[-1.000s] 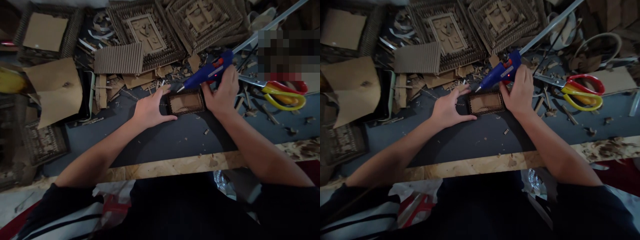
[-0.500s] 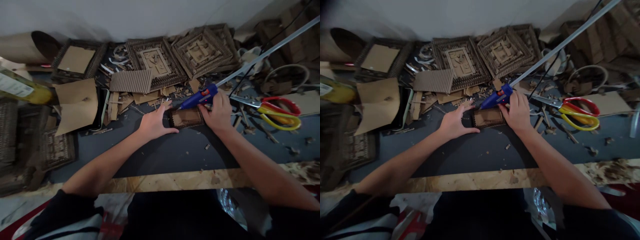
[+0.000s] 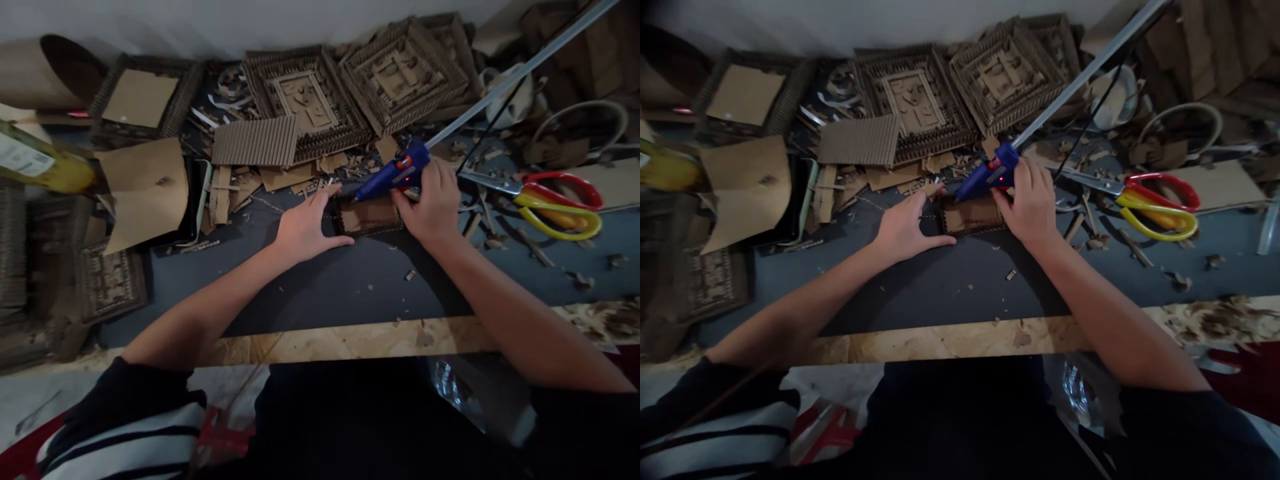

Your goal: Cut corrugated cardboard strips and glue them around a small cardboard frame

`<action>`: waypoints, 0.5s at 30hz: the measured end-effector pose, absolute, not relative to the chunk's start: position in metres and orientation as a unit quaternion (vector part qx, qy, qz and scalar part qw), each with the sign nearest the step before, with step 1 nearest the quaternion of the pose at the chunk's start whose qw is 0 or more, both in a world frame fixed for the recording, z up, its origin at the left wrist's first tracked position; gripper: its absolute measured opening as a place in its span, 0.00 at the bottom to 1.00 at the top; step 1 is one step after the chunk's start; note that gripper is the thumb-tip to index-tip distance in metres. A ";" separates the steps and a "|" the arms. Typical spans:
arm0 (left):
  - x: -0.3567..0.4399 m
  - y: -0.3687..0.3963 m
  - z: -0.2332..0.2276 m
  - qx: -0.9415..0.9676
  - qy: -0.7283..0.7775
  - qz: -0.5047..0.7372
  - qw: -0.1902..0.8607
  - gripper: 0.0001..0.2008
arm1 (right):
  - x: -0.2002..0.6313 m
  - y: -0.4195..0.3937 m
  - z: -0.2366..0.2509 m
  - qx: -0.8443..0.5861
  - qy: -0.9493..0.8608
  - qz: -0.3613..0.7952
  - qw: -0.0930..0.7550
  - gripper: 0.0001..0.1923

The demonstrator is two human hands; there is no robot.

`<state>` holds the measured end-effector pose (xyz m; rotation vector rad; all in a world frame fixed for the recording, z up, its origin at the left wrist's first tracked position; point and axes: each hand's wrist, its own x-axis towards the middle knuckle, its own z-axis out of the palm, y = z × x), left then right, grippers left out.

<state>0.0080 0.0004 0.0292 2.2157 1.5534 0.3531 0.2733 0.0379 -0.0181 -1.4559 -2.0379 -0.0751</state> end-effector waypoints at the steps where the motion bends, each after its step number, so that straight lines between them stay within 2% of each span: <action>1: 0.008 0.002 0.029 0.793 0.558 0.126 0.209 0.48 | 0.274 0.039 -0.019 -0.548 -0.773 -0.037 0.318 0.26; 7: 0.002 0.007 0.023 0.802 0.537 0.143 0.220 0.46 | 0.282 0.041 -0.019 -0.538 -0.766 -0.042 0.349 0.26; 15: 0.004 0.007 0.023 0.798 0.549 0.130 0.209 0.47 | 0.283 0.041 -0.011 -0.565 -0.754 -0.011 0.333 0.26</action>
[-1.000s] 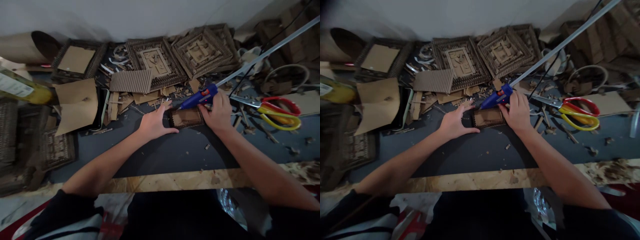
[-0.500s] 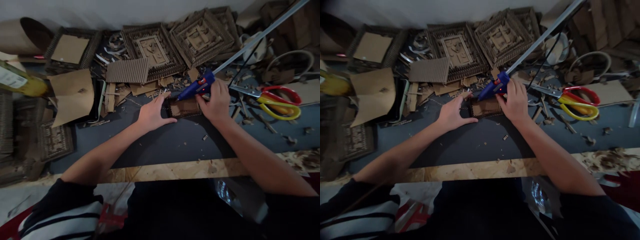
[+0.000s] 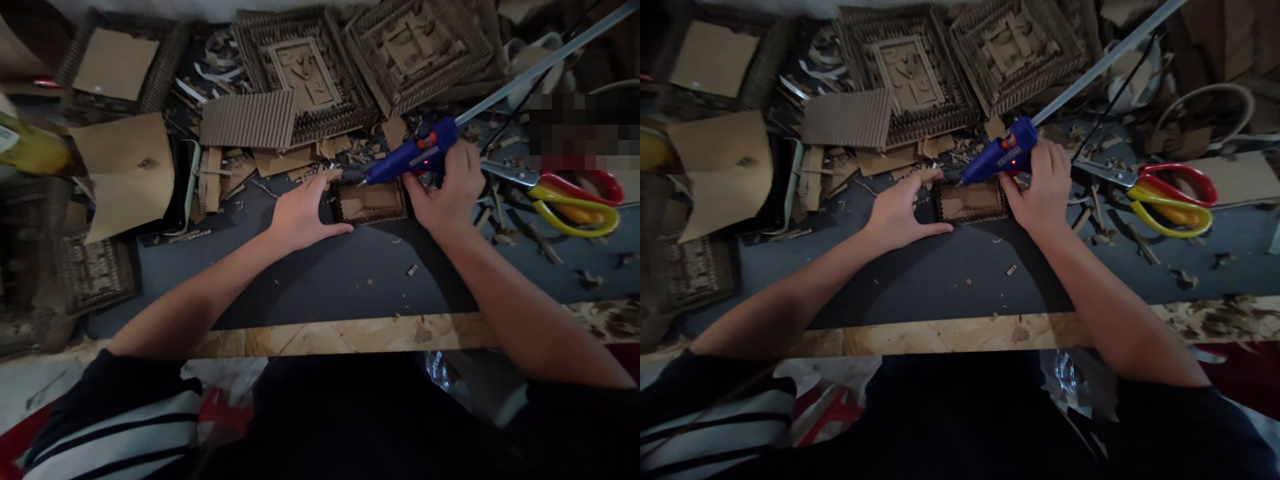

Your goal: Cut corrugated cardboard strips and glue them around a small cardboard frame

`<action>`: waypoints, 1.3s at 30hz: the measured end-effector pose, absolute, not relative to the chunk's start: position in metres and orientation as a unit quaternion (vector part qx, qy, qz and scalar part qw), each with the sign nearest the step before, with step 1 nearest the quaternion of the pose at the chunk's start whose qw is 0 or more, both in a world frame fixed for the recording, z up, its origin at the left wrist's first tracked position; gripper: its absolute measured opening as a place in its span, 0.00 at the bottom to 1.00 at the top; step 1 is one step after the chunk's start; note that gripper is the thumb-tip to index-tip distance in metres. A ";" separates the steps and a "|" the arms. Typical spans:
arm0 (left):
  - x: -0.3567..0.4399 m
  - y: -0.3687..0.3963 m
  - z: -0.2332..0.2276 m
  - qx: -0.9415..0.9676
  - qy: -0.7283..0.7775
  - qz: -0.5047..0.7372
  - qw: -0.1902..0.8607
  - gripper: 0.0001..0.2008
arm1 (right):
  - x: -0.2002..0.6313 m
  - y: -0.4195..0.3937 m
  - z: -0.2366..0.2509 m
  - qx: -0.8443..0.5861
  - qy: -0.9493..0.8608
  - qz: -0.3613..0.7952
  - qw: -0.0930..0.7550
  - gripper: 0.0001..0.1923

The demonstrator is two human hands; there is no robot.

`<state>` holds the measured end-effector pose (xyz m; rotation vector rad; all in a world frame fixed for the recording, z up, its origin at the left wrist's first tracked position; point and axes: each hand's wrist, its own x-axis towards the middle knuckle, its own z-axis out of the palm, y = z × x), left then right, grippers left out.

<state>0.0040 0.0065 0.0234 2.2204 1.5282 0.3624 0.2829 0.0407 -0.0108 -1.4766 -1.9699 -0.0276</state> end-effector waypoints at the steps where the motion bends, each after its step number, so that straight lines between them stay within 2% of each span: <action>1: 0.005 0.007 0.024 0.798 0.551 0.126 0.210 0.48 | 0.283 0.040 -0.010 -0.564 -0.753 -0.001 0.338 0.26; 7: 0.009 0.007 0.029 0.789 0.570 0.101 0.206 0.48 | 0.283 0.038 -0.009 -0.562 -0.750 0.035 0.346 0.26; 13: 0.011 0.006 0.028 0.801 0.559 0.101 0.189 0.48 | 0.287 0.038 -0.017 -0.569 -0.744 -0.010 0.350 0.27; 18: 0.010 0.007 0.025 0.797 0.557 0.113 0.203 0.59 | 0.287 0.035 -0.018 -0.577 -0.741 -0.041 0.341 0.27; 21: 0.009 0.008 0.024 0.795 0.556 0.121 0.209 0.62 | 0.285 0.035 -0.017 -0.575 -0.748 -0.041 0.329 0.26; 31: 0.010 0.007 0.023 0.802 0.561 0.102 0.176 0.62 | 0.290 0.039 -0.020 -0.572 -0.751 -0.017 0.330 0.33; 39: 0.013 0.007 0.025 0.794 0.572 0.092 0.182 0.63 | 0.286 0.039 -0.015 -0.583 -0.762 -0.019 0.279 0.30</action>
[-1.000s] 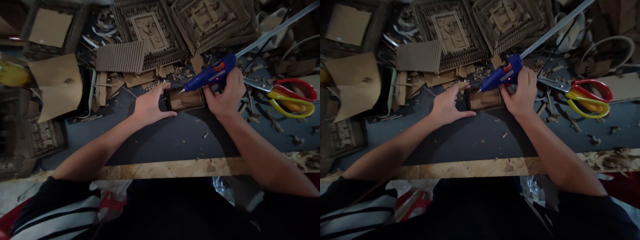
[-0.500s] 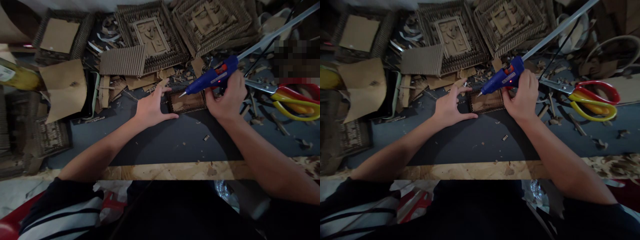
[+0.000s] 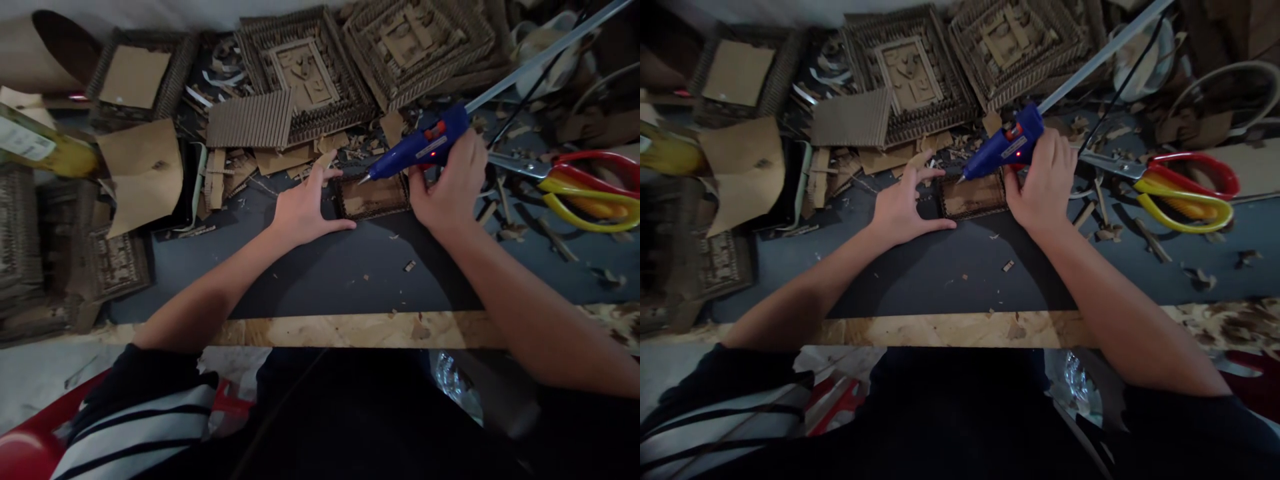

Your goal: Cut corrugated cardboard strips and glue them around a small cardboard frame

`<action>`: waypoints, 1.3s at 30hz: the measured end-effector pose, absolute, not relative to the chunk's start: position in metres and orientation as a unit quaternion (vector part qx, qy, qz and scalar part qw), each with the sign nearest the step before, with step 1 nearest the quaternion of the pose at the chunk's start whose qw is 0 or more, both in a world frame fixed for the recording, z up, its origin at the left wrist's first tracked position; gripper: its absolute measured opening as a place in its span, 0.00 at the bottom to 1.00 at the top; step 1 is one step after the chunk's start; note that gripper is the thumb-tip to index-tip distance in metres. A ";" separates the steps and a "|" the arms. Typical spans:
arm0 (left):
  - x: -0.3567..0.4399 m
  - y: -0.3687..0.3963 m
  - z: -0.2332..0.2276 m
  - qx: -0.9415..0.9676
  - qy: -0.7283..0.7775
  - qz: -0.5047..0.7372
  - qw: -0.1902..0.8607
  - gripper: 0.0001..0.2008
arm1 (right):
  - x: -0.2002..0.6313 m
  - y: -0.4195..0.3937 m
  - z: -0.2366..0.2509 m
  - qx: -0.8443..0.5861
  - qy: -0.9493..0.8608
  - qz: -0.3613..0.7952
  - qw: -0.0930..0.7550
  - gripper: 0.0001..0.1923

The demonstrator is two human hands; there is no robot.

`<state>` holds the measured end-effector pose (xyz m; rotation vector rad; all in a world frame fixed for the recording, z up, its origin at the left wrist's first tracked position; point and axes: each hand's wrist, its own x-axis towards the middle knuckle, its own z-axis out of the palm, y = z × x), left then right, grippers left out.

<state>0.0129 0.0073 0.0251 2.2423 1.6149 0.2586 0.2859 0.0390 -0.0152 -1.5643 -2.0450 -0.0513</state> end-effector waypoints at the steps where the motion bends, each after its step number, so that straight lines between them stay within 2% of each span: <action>1: 0.013 0.007 0.026 0.793 0.575 0.094 0.181 0.63 | 0.285 0.039 -0.015 -0.581 -0.762 -0.029 0.284 0.30; 4: 0.016 0.004 0.031 0.785 0.588 0.087 0.174 0.58 | 0.283 0.039 -0.018 -0.568 -0.760 -0.062 0.310 0.30; 9: 0.018 0.000 0.038 0.778 0.592 0.072 0.197 0.51 | 0.281 0.043 -0.024 -0.580 -0.739 -0.059 0.337 0.21; 13: 0.018 -0.006 0.041 0.782 0.589 0.086 0.186 0.55 | 0.277 0.044 -0.022 -0.598 -0.723 -0.034 0.344 0.21; 31: 0.023 -0.008 0.041 0.787 0.597 0.040 0.150 0.53 | 0.272 0.048 -0.022 -0.613 -0.716 -0.023 0.333 0.21; 39: 0.020 -0.008 0.043 0.779 0.603 0.052 0.161 0.62 | 0.272 0.049 -0.020 -0.633 -0.705 -0.028 0.320 0.23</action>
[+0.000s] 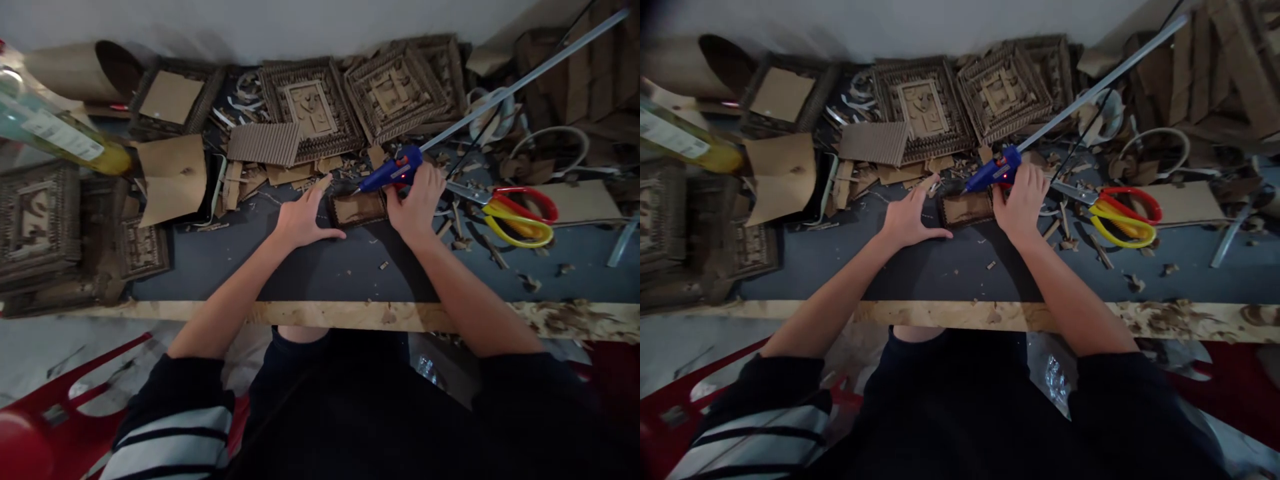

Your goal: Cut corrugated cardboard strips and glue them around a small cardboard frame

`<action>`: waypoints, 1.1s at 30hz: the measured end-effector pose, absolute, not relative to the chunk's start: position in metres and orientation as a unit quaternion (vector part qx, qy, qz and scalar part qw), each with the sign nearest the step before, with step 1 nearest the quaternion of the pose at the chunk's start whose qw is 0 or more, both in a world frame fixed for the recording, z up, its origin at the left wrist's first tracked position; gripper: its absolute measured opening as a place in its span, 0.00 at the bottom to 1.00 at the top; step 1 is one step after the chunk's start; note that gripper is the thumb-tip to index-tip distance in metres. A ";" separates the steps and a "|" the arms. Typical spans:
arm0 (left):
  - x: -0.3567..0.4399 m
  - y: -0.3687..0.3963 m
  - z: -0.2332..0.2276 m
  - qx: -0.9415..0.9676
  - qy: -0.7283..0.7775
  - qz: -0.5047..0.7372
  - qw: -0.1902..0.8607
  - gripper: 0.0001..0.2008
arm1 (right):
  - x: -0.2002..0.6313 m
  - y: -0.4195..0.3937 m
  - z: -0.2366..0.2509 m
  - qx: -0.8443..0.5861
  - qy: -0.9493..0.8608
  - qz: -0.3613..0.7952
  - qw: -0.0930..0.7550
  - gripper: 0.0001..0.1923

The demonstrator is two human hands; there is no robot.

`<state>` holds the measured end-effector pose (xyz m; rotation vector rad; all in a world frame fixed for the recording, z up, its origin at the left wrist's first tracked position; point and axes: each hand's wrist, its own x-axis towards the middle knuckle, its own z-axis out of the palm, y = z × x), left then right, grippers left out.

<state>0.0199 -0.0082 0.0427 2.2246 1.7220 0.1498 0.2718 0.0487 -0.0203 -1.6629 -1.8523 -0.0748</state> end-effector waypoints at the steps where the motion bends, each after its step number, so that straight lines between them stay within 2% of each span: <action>1: 0.016 -0.009 0.044 0.778 0.605 0.072 0.153 0.60 | 0.272 0.048 -0.020 -0.632 -0.705 -0.029 0.319 0.22; 6: -0.011 -0.005 0.054 0.762 0.590 0.248 0.102 0.45 | 0.273 0.047 -0.017 -0.625 -0.712 -0.021 0.321 0.21; 10: -0.019 0.008 0.049 0.821 0.509 0.217 0.142 0.44 | 0.273 0.046 -0.015 -0.630 -0.709 -0.006 0.315 0.21; 13: -0.010 0.018 0.040 0.822 0.511 0.198 0.155 0.40 | 0.273 0.045 -0.015 -0.631 -0.711 0.005 0.310 0.21; 17: 0.014 0.006 0.048 0.805 0.519 0.255 0.134 0.32 | 0.274 0.044 -0.016 -0.626 -0.710 -0.002 0.322 0.23; 19: 0.032 -0.017 0.058 0.829 0.454 0.277 0.172 0.28 | 0.275 0.044 -0.016 -0.626 -0.710 0.000 0.322 0.23; 22: 0.067 -0.066 0.062 0.868 0.277 0.231 0.340 0.22 | 0.274 0.044 -0.015 -0.625 -0.715 0.009 0.314 0.21; 25: 0.100 -0.115 0.046 0.847 0.099 0.153 0.500 0.23 | 0.273 0.043 -0.015 -0.622 -0.718 0.020 0.312 0.20; 28: 0.120 -0.146 0.027 0.858 0.004 0.051 0.512 0.17 | 0.273 0.042 -0.015 -0.621 -0.719 0.026 0.312 0.20; 33: 0.128 -0.165 0.007 0.885 0.017 0.051 0.462 0.13 | 0.273 0.042 -0.015 -0.623 -0.718 0.024 0.308 0.19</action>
